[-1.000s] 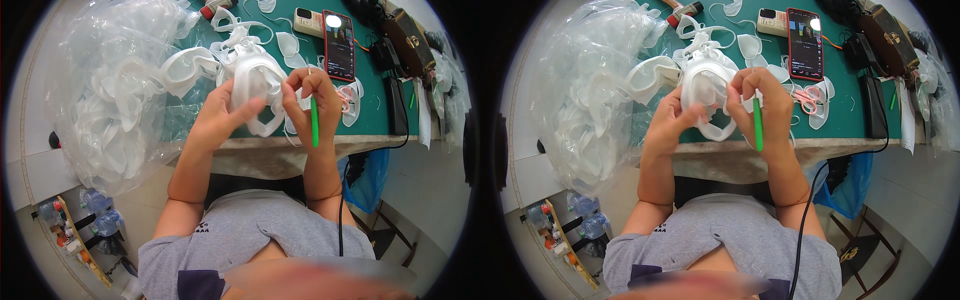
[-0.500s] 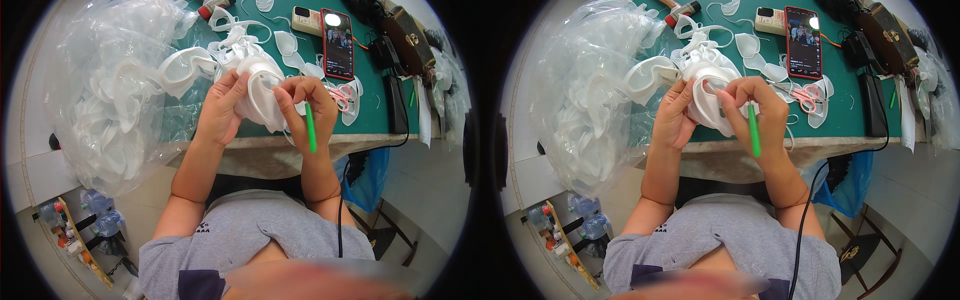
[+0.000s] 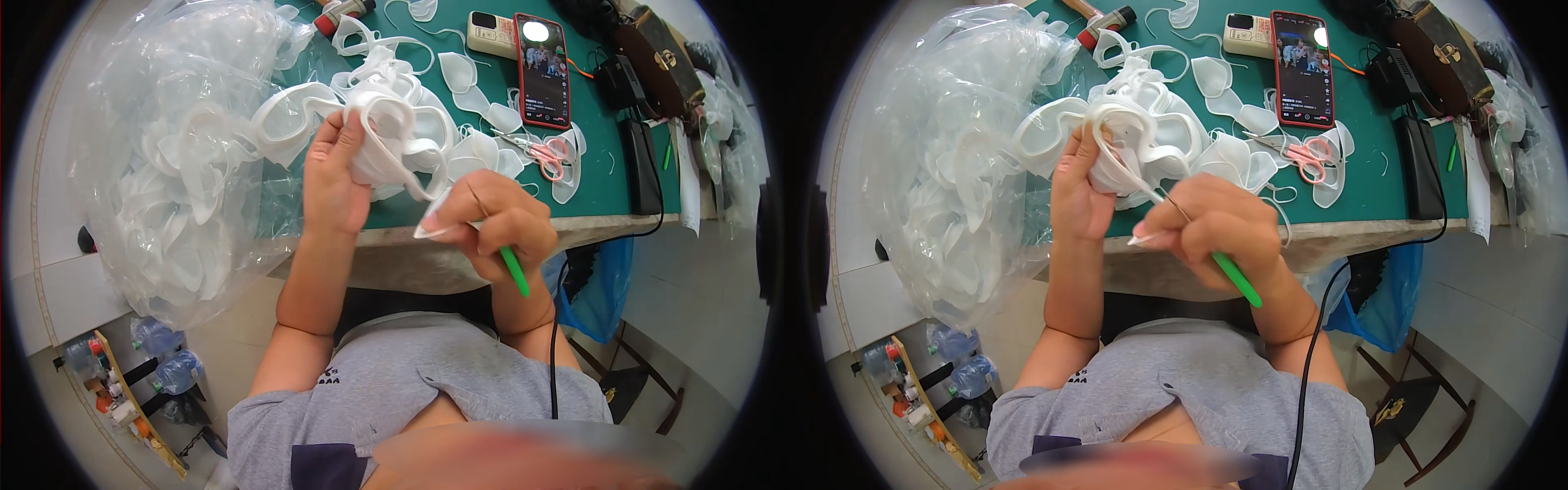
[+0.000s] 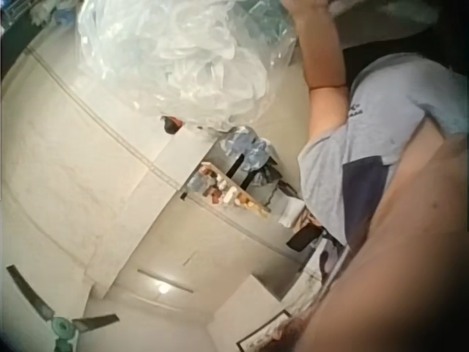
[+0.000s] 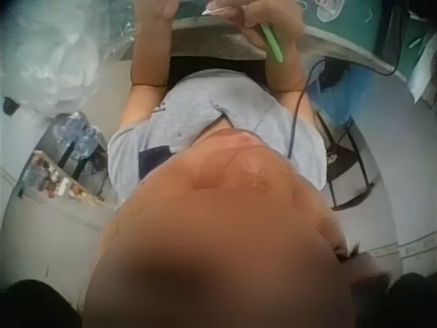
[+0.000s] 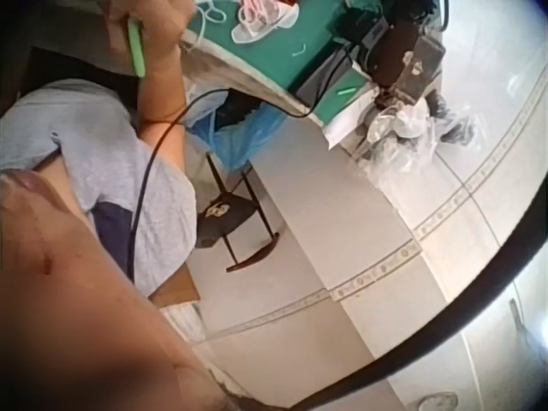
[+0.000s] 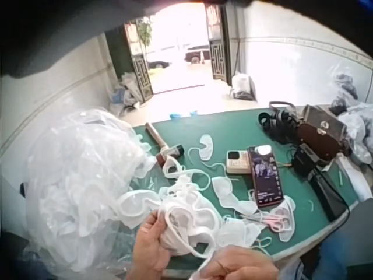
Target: Manually deburring and trimming the edges of white plastic components using a scraping tool and scissors at a workbench.
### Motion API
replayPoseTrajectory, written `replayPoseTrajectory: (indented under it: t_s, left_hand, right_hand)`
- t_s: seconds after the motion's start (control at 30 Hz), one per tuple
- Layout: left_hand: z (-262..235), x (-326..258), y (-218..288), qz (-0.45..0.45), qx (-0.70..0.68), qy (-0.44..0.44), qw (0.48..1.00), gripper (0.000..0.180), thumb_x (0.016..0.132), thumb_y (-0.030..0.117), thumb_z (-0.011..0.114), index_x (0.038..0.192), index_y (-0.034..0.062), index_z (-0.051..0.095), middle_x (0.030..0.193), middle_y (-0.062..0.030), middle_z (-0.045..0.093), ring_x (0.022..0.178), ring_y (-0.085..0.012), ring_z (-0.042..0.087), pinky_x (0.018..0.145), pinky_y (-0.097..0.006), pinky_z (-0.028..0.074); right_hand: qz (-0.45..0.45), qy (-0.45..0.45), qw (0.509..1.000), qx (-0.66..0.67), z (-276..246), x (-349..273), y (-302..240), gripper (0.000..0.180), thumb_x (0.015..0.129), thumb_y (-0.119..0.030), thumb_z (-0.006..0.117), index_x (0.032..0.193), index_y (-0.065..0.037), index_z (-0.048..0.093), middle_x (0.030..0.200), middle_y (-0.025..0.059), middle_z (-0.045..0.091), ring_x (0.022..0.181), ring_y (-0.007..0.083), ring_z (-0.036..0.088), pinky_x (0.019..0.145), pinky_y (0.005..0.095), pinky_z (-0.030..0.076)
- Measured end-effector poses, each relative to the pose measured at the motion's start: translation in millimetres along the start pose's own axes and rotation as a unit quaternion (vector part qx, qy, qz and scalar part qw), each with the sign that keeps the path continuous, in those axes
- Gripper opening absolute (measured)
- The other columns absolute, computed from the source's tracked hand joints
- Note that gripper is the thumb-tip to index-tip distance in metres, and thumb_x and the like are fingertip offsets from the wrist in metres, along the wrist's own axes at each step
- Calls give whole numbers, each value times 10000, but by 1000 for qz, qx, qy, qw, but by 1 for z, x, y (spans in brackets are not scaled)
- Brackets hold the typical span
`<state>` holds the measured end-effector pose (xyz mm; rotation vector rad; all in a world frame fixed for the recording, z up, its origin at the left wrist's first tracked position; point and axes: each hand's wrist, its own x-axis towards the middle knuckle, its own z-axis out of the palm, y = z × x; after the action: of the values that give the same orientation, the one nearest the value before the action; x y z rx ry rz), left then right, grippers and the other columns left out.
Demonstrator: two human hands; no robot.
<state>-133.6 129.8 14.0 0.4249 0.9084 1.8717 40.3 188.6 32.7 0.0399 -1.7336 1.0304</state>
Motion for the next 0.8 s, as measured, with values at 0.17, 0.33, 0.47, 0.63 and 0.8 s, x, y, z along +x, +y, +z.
replayPoseTrajectory:
  t_s: [0.17, 0.33, 0.47, 0.63, 0.8]
  left_hand:
    - [-9, -5, 6, -6, 52, -34, 998, 182, 868, 104, 685, 998, 44, 573, 955, -48, 659, 861, -115, 625, 797, -260, 504]
    - [-2, -9, 4, -25, 51, -20, 998, 243, 813, 52, 734, 981, 43, 558, 959, -48, 653, 864, -112, 621, 785, -251, 498]
    - [15, -16, 0, -9, 66, -65, 996, 273, 780, 13, 752, 972, 38, 560, 949, -42, 647, 858, -101, 617, 771, -242, 493]
    - [19, -12, 6, 53, 120, -70, 989, 274, 792, 15, 740, 1002, 26, 566, 934, -48, 637, 829, -97, 605, 760, -235, 491]
    - [23, 20, 24, 170, 129, -91, 973, 193, 860, 41, 673, 1011, -9, 565, 883, -69, 619, 716, -113, 574, 658, -241, 475]
  right_hand:
    - [126, 107, 973, -161, -22, -4, -1, 334, 735, 48, 728, 728, -77, 418, 876, 181, 693, 703, 221, 633, 645, 321, 488]
    - [191, 97, 942, -259, -25, 2, 15, 251, 791, -6, 712, 797, -66, 468, 1025, 160, 691, 844, 191, 615, 816, 298, 469]
    - [220, 18, 968, -115, -6, 5, 8, 259, 808, -14, 704, 804, -68, 450, 1048, 139, 669, 853, 156, 586, 796, 291, 474]
    - [272, 63, 960, -8, -4, -6, 12, 316, 803, -16, 722, 775, -80, 414, 837, 76, 598, 741, 117, 500, 687, 221, 420]
    - [202, 121, 972, -3, -2, -11, 13, 281, 794, 28, 690, 726, -52, 429, 774, 46, 565, 682, 107, 470, 640, 224, 417]
